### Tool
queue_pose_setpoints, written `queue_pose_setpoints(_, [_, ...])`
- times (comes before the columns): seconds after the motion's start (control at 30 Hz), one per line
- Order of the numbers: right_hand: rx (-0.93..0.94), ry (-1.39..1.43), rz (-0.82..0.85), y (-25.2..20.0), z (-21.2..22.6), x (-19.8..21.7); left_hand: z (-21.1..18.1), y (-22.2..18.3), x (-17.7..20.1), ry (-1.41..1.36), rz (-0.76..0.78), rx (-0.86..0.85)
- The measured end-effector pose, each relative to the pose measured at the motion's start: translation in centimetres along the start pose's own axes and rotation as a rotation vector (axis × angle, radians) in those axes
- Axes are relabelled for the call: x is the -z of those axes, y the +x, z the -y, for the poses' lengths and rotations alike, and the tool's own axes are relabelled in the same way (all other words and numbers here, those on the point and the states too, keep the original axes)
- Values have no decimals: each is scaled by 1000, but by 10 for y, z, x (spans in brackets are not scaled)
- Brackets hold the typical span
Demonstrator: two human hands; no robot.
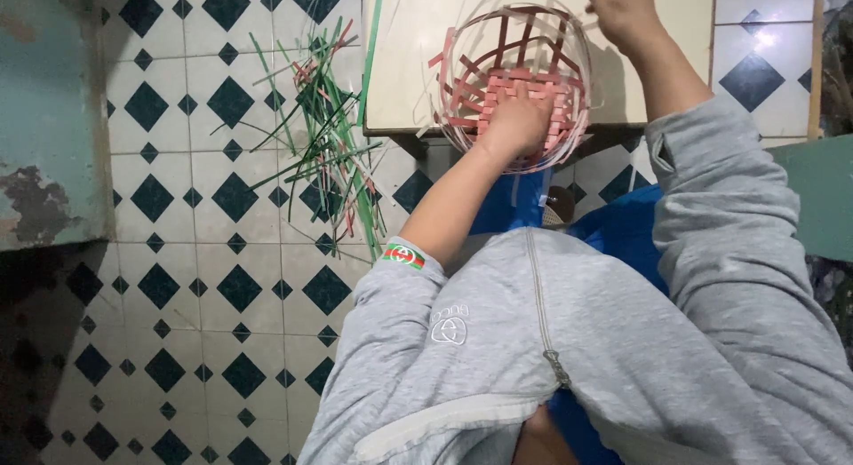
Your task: The person is weaving colored strips through a circular frame to create a basket.
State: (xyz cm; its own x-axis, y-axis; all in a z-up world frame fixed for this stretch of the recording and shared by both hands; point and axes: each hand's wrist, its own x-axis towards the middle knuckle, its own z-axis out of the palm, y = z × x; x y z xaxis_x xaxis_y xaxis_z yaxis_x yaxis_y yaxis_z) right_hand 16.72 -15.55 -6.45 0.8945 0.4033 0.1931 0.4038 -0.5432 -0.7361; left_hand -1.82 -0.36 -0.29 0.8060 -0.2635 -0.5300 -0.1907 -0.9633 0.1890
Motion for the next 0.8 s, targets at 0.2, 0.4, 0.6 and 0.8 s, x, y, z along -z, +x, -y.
queue_pose_setpoints(0.2, [-444, 140, 276, -61, 55, 47, -1, -16, 15, -110, -13, 17])
queue_pose_setpoints(0.4, [-685, 432, 234, -83, 96, 53, -6, -17, 12, -120, -15, 36])
queue_pose_setpoints(0.6, [-751, 497, 176, -87, 116, 50, -5, -23, 14, -145, 4, 49])
queue_pose_setpoints(0.8, [-742, 592, 189, -88, 76, 30, 1, -10, 16, -169, -14, 34])
